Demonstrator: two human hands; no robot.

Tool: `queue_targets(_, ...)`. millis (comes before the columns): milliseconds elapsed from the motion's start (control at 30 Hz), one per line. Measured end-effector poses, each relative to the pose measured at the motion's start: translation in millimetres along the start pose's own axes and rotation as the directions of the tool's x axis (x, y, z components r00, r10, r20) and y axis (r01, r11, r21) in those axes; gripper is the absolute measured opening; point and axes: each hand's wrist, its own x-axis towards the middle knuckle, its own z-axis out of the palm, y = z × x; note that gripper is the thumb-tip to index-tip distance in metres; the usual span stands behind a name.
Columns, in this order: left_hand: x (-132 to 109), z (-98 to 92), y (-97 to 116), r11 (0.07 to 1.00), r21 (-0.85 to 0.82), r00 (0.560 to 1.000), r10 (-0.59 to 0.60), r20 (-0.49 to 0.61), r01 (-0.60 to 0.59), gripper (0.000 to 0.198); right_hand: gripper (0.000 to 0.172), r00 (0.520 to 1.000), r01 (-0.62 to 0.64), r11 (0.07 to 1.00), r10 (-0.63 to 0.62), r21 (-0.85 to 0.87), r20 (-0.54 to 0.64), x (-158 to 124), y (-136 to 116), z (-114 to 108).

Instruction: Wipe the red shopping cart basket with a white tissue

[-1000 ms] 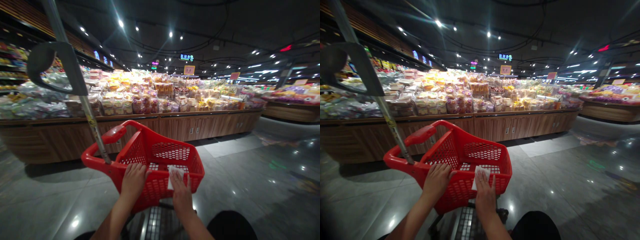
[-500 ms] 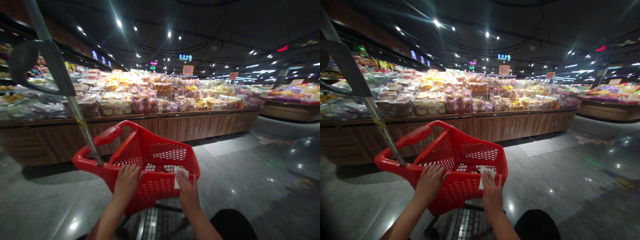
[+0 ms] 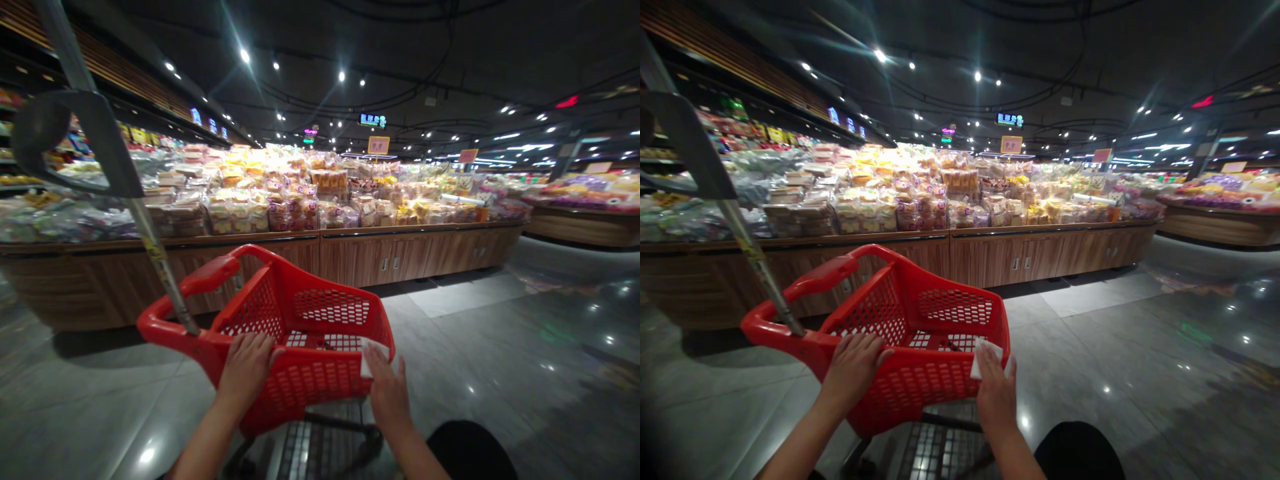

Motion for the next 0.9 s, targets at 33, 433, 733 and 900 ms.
queue_targets(33, -0.8, 0.1, -2.5, 1.0, 0.004, 1.0, -0.005, -0.001, 0.005, 0.023, 0.07, 0.999, -0.043, 0.999, 0.043, -0.021, -0.012, -0.3, 7.4, -1.0)
queue_targets(433, -5.7, -0.7, -31.1, 1.0, 0.014, 1.0, -0.022, 0.015, 0.021, 0.025, 0.075, 0.999, 0.042, 0.999, -0.042, -0.015, 0.017, -5.4, 5.5, 8.4)
queue_targets(733, -13.2, 6.1, -11.1, 0.997, -0.048, 0.993, -0.063, -0.098, 0.059, 0.03, 0.075, 0.997, 0.073, 0.992, -0.074, 0.099, 0.005, -4.0, -12.1, 5.2)
queue_targets(900, -1.4, 22.3, 72.0, 0.954, -0.298, 0.999, 0.012, -0.032, -0.021, 0.035, 0.074, 0.999, 0.046, 0.991, -0.049, 0.124, 0.021, -1.1, -11.2, 6.7)
